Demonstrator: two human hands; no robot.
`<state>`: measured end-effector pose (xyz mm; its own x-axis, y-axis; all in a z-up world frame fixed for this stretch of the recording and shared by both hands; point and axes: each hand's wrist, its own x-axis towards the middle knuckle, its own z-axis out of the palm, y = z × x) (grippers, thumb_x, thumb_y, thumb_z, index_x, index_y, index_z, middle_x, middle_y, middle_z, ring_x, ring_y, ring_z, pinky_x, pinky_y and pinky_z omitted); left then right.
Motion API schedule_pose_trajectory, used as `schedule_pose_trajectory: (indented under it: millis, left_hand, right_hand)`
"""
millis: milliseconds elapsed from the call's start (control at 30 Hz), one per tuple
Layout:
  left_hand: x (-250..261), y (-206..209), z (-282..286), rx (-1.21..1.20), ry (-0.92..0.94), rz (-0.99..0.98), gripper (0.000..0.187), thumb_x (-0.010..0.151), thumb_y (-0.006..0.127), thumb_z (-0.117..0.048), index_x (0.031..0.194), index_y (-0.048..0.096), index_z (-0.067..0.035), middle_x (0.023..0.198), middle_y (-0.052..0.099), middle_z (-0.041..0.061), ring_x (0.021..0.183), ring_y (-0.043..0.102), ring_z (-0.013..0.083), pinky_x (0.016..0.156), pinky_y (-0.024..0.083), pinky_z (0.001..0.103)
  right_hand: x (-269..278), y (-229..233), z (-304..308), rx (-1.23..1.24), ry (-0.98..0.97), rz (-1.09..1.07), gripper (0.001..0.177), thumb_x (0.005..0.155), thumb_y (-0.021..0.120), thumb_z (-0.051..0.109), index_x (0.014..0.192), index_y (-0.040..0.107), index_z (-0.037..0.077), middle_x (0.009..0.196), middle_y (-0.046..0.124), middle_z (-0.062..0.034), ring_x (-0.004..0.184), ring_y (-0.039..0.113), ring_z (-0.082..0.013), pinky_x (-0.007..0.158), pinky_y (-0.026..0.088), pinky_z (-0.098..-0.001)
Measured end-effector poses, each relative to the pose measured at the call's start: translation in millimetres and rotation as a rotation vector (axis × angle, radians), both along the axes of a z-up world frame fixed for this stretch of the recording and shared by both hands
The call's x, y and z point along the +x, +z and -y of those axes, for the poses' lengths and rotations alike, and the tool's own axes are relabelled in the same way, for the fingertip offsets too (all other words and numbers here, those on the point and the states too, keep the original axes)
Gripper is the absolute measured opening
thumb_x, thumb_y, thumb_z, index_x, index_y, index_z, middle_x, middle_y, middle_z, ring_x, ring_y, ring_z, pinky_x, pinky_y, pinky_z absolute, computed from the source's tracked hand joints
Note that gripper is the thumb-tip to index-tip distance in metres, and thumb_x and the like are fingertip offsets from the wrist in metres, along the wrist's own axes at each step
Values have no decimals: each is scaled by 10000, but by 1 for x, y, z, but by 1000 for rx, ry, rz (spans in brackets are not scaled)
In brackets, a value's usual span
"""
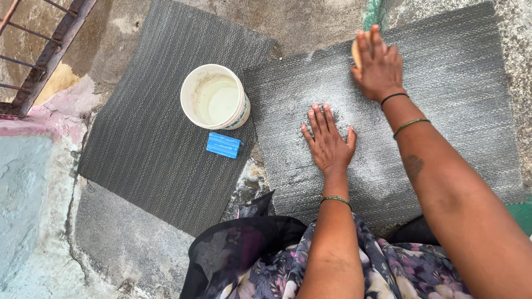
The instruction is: The person cleans floor mats by applying soap from a bar and scrubbing the surface with a hand brush while the mats are placed on the ground.
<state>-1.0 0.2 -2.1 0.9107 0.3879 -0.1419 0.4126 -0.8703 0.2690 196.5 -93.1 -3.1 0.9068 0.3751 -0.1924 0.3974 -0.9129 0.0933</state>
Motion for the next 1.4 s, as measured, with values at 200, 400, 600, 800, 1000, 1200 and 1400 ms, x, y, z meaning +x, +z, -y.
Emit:
schedule_pose_trajectory:
  millis: [200, 400, 600, 800, 1000, 1200, 1400]
  left_hand:
    - [0, 4, -1, 53, -16, -53, 895, 944, 390, -597, 1635, 99, -108, 1716, 63, 124, 1583, 19, 251, 1257, 2, 523]
    - [-3, -2, 1, 103, -14, -14, 868, 971, 403, -583, 1641, 113, -116, 1721, 67, 119, 1591, 17, 255, 1265, 6, 524]
    - [-2, 3, 0, 37, -17, 1, 878, 951, 409, -577, 1636, 115, -114, 1715, 58, 127, 1586, 13, 261, 1260, 4, 532]
    - [-3, 3, 0, 23, -30, -36, 873, 957, 410, -569, 1637, 108, -112, 1717, 53, 129, 1584, -2, 264, 1262, 3, 535]
    - [2, 8, -3, 9, -23, -57, 880, 954, 398, -575, 1632, 85, -110, 1711, 33, 133, 1576, -31, 260, 1256, -10, 532]
    - [1, 2, -1, 37, -29, -26, 869, 966, 365, -594, 1633, 67, -122, 1714, 15, 127, 1572, -65, 255, 1256, -33, 527]
    - [1, 3, 1, 48, -25, -54, 874, 969, 359, -595, 1638, 51, -124, 1714, 5, 130, 1573, -74, 253, 1257, -39, 525]
  right_hand:
    - [-16, -23, 47, -171, -27, 399, 955, 949, 521, 618, 1686, 118, 163, 1670, 35, -165, 1054, 501, -389, 867, 478, -445]
    - [-121, 10, 17, 143, 110, 19, 878, 961, 607, 465, 1682, 202, 170, 1701, 128, -132, 986, 470, -322, 851, 456, -439]
    - [-124, 18, 117, 89, -306, -80, 881, 977, 566, 405, 1697, 139, 130, 1732, 56, -183, 970, 468, -325, 821, 470, -428]
    - [-144, -1, 111, 27, -390, 130, 879, 1006, 583, 417, 1691, 132, 102, 1704, 58, -197, 1018, 470, -333, 830, 460, -429]
    - [-201, 22, 58, 63, -55, 24, 883, 929, 597, 444, 1639, 125, 213, 1690, 89, -106, 959, 482, -278, 859, 472, -398]
    - [-183, 12, 169, 2, -383, 45, 887, 1027, 571, 421, 1719, 76, 170, 1744, 60, -181, 980, 472, -282, 895, 467, -417]
    - [-183, -1, 206, 41, -686, 98, 914, 1034, 592, 393, 1732, 78, 104, 1754, 35, -219, 1031, 447, -348, 913, 444, -453]
